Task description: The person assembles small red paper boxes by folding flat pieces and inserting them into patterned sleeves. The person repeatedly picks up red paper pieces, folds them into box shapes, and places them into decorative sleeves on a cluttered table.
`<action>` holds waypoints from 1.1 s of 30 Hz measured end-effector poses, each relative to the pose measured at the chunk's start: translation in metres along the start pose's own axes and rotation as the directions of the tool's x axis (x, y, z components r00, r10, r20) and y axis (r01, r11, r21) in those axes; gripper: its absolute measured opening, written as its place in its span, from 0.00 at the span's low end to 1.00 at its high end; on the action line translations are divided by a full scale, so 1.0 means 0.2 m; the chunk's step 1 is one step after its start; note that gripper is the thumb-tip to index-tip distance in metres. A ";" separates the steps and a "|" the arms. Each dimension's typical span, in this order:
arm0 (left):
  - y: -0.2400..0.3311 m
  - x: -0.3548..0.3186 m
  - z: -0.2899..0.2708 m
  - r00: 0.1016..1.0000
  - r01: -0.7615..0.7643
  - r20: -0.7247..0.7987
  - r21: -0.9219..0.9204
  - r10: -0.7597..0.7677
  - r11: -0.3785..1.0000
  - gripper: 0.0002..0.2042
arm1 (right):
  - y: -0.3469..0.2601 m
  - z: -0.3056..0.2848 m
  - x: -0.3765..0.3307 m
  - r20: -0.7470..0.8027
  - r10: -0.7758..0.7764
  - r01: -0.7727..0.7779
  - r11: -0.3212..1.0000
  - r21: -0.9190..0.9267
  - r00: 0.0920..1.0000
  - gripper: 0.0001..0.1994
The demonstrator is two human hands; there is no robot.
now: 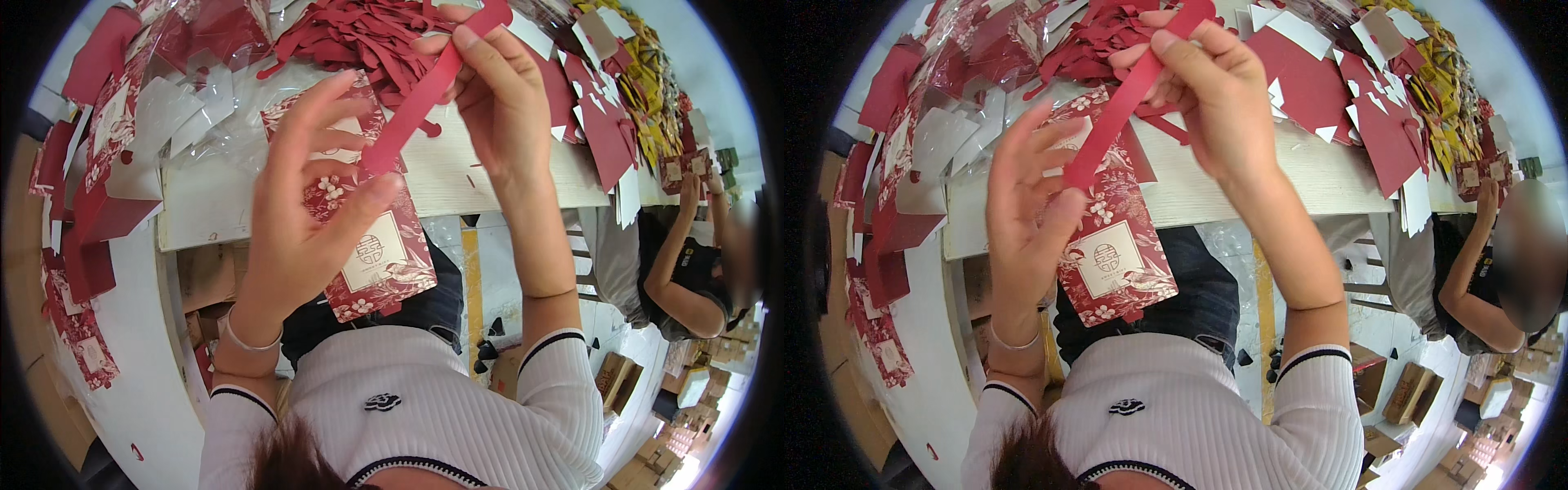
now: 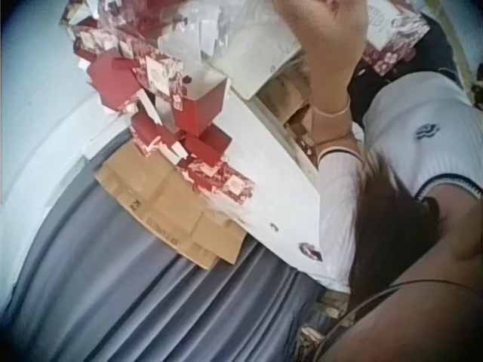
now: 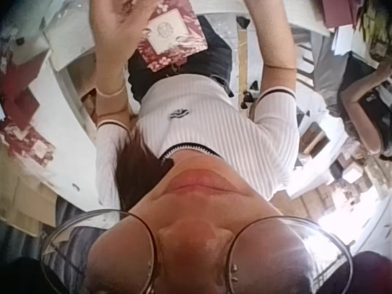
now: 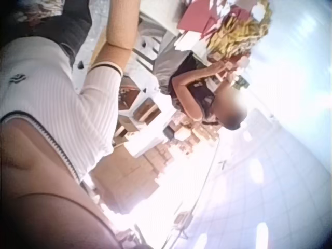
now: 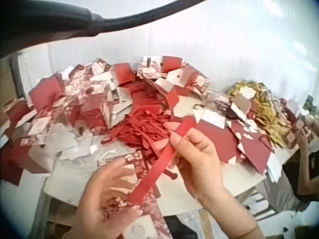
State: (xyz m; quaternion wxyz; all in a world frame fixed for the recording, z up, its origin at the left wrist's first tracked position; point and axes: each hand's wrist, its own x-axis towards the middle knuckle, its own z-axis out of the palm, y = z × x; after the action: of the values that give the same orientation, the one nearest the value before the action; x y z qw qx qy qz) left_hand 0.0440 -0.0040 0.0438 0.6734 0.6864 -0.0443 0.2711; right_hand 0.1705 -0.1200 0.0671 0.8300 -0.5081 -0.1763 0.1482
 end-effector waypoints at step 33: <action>-0.05 -0.11 -0.09 0.994 -0.074 -0.086 -0.036 0.071 0.997 0.07 | 0.16 0.06 -0.40 0.210 0.023 0.067 0.909 -0.412 0.978 0.04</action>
State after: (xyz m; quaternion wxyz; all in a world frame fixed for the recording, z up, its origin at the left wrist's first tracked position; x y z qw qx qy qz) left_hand 0.0247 0.0069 0.0253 0.6777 0.6589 -0.0462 0.3232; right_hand 0.0908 -0.1307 0.0325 0.6808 -0.6529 -0.2961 0.1504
